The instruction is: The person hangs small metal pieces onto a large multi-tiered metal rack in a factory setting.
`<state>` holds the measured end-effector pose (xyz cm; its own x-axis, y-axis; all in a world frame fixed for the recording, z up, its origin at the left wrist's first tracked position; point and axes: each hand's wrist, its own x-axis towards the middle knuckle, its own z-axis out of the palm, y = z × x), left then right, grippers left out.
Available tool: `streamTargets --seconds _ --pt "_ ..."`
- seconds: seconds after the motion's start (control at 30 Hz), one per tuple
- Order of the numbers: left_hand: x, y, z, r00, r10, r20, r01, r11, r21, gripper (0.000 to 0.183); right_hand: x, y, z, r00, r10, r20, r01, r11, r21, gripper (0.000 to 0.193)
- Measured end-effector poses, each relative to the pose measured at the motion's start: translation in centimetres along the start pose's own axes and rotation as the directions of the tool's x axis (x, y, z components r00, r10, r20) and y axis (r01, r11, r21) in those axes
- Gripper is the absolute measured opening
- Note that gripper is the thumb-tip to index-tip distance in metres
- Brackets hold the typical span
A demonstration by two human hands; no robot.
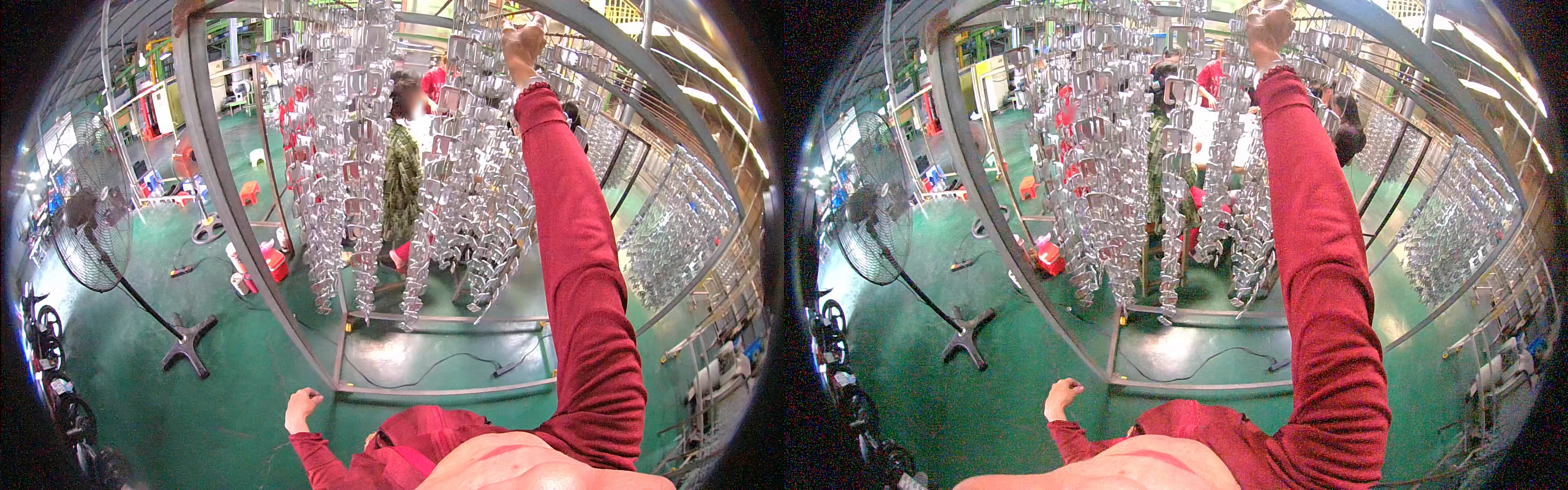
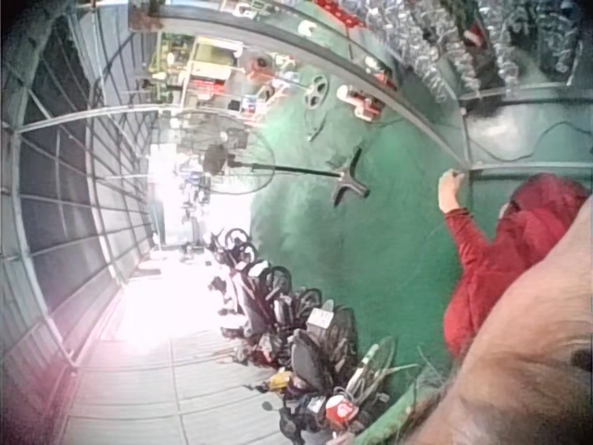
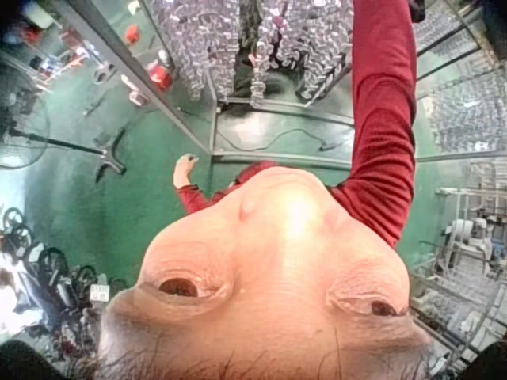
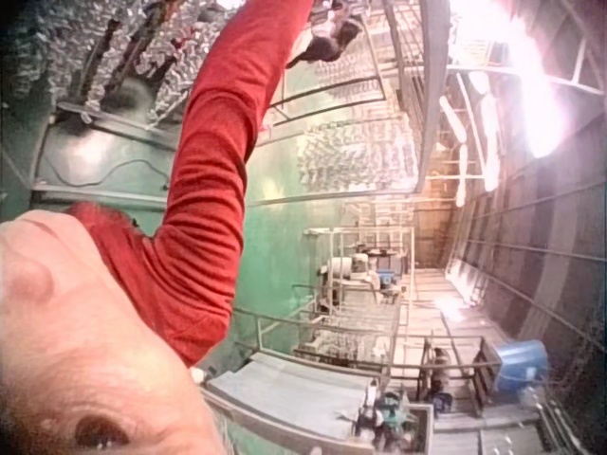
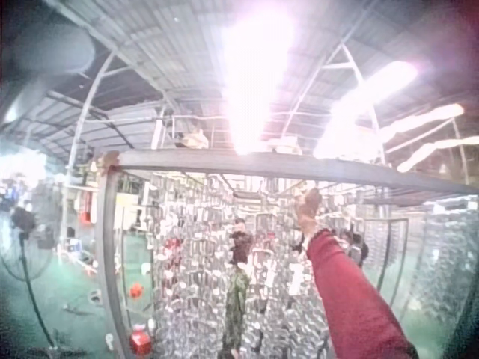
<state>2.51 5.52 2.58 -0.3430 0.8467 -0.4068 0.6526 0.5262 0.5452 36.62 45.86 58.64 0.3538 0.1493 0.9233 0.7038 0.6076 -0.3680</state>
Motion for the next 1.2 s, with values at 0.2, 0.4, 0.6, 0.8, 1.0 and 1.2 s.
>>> streamTargets --seconds 0.2,0.4,0.6,0.8,1.0,1.2 --pt "-0.9 -1.0 -0.2 0.999 -0.033 0.014 0.032 0.999 0.030 0.028 -1.2 -0.3 -0.1 0.995 0.102 -0.007 -0.101 0.992 0.072 0.050" --pt "0.5 -1.2 0.4 0.999 0.022 0.040 -0.024 0.998 0.064 0.029 -2.3 0.7 -1.9 0.998 -0.031 -0.048 0.029 0.999 -0.040 0.045" --pt "2.3 1.7 0.4 0.993 0.113 0.045 -0.117 0.990 0.082 0.027 -12.9 -7.7 -10.9 0.968 -0.247 0.030 0.210 0.876 0.434 0.040" --pt "3.8 5.8 2.4 0.986 0.137 0.091 -0.147 0.983 0.107 0.030 -8.8 -3.1 -25.1 0.912 -0.081 -0.401 0.382 0.520 0.764 0.012" --pt "1.4 9.0 2.9 0.997 0.069 0.036 -0.073 0.988 0.135 0.032 1.6 15.4 -14.3 0.901 0.337 0.272 -0.429 0.612 0.664 0.025" --pt "-3.1 8.0 5.3 0.994 -0.086 -0.067 0.095 0.985 0.141 0.029 7.2 24.7 -4.0 0.877 0.254 0.407 -0.343 0.925 0.162 0.029"
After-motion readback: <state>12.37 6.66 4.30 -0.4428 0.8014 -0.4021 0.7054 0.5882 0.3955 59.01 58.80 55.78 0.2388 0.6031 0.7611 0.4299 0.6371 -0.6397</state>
